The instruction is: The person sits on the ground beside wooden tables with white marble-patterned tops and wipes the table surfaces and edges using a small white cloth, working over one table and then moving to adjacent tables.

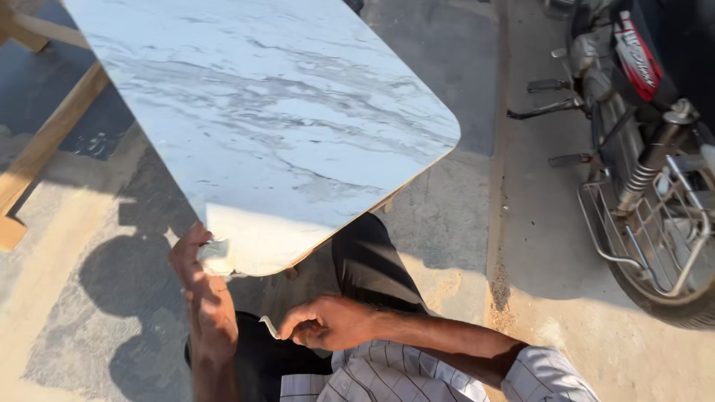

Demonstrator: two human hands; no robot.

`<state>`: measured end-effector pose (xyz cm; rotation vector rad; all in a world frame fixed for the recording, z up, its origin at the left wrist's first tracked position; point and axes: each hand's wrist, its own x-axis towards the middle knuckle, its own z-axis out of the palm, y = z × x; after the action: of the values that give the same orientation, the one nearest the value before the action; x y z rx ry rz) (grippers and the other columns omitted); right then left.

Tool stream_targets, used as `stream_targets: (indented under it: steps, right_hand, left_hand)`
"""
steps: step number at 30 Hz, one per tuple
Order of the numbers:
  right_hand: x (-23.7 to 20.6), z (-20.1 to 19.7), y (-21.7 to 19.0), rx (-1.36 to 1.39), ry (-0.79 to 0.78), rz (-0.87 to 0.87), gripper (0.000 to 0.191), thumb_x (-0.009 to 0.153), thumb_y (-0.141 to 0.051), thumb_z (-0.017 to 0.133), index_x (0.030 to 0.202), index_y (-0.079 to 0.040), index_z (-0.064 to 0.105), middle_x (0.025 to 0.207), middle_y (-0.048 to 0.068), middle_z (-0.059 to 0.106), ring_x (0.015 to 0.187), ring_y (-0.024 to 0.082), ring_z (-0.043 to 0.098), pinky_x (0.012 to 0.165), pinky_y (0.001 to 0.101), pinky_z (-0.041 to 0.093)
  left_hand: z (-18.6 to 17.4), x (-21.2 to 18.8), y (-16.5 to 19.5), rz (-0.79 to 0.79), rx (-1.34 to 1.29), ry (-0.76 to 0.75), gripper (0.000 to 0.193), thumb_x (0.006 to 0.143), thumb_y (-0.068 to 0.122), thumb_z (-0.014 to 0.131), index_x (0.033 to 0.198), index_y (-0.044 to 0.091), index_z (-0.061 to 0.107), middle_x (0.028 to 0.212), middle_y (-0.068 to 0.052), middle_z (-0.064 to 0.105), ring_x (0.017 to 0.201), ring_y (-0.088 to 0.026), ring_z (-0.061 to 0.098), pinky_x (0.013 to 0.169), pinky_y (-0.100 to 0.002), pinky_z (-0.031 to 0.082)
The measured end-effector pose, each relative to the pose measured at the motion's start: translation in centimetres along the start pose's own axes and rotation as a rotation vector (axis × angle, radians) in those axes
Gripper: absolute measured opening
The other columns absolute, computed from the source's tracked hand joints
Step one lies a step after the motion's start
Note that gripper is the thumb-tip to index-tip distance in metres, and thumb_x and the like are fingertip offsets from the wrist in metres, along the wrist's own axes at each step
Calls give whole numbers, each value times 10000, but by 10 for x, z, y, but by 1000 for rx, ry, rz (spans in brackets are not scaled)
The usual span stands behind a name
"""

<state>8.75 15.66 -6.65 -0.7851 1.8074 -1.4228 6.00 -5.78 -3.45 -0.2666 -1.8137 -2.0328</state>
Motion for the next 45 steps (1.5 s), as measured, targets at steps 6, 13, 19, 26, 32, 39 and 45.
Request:
stream_targets:
  steps: [6, 13, 19, 26, 32, 39, 45]
  right_hand:
    - [21, -47, -57, 551, 18, -86, 204, 1034, 22, 679, 1234, 31, 646, 1112, 104, 734, 1025, 144, 704, 897, 301, 578]
    - [54, -153, -86, -547, 731, -245, 150, 1031, -33, 654, 1181, -32, 658, 1049, 68, 770, 906, 165, 717, 811, 377, 551]
    - [59, -198, -3, -856, 908, -511, 152, 934, 28, 665, 1077, -21, 682, 921, 103, 719, 813, 269, 710, 734, 375, 558]
    - [17, -162, 37, -8, 1349, -766, 170, 1082, -66, 664, 1162, 9, 533, 864, 120, 657, 656, 147, 594, 631, 270, 502]
    - [-14, -158, 46, 924, 1173, -186, 547, 933, -434, 613, 1376, -147, 467, 1082, 121, 691, 832, 251, 750, 682, 419, 640]
    - [-7, -195, 14, 663, 1252, -156, 458, 940, -256, 720, 1239, 9, 498, 985, 189, 712, 716, 218, 750, 621, 403, 670]
    - [-52, -337, 32, 482, 1293, -167, 296, 1001, -219, 778, 982, 10, 592, 869, 193, 736, 658, 213, 730, 546, 360, 616]
  left_hand:
    - [0, -36, 18, -267, 395, -126, 507, 950, 436, 681, 1259, 34, 679, 798, -66, 748, 708, -179, 760, 652, -330, 583]
    - [-3, 38, 16, -132, 337, 363, 552, 1079, 418, 589, 681, 42, 655, 560, -34, 579, 529, -88, 503, 510, -288, 335]
    - [24, 118, -61, -313, 497, 353, 717, 1101, 514, 426, 591, 45, 608, 515, -5, 553, 530, -86, 539, 522, -318, 405]
    - [17, 113, -64, -112, 479, 572, 510, 1118, 429, 548, 892, 10, 732, 753, -44, 571, 637, -117, 464, 586, -286, 378]
    - [-12, 93, -79, -802, 238, 381, 502, 1084, 375, 626, 1010, -107, 742, 752, -162, 663, 587, -167, 559, 526, -310, 471]
    - [-9, 91, -87, -722, -124, 379, 322, 1078, 224, 670, 1096, -97, 692, 1037, -213, 746, 830, -224, 747, 673, -349, 567]
    - [73, 105, -125, -680, -413, 52, 302, 1007, 300, 740, 798, 83, 714, 650, -33, 637, 524, -109, 568, 472, -282, 442]
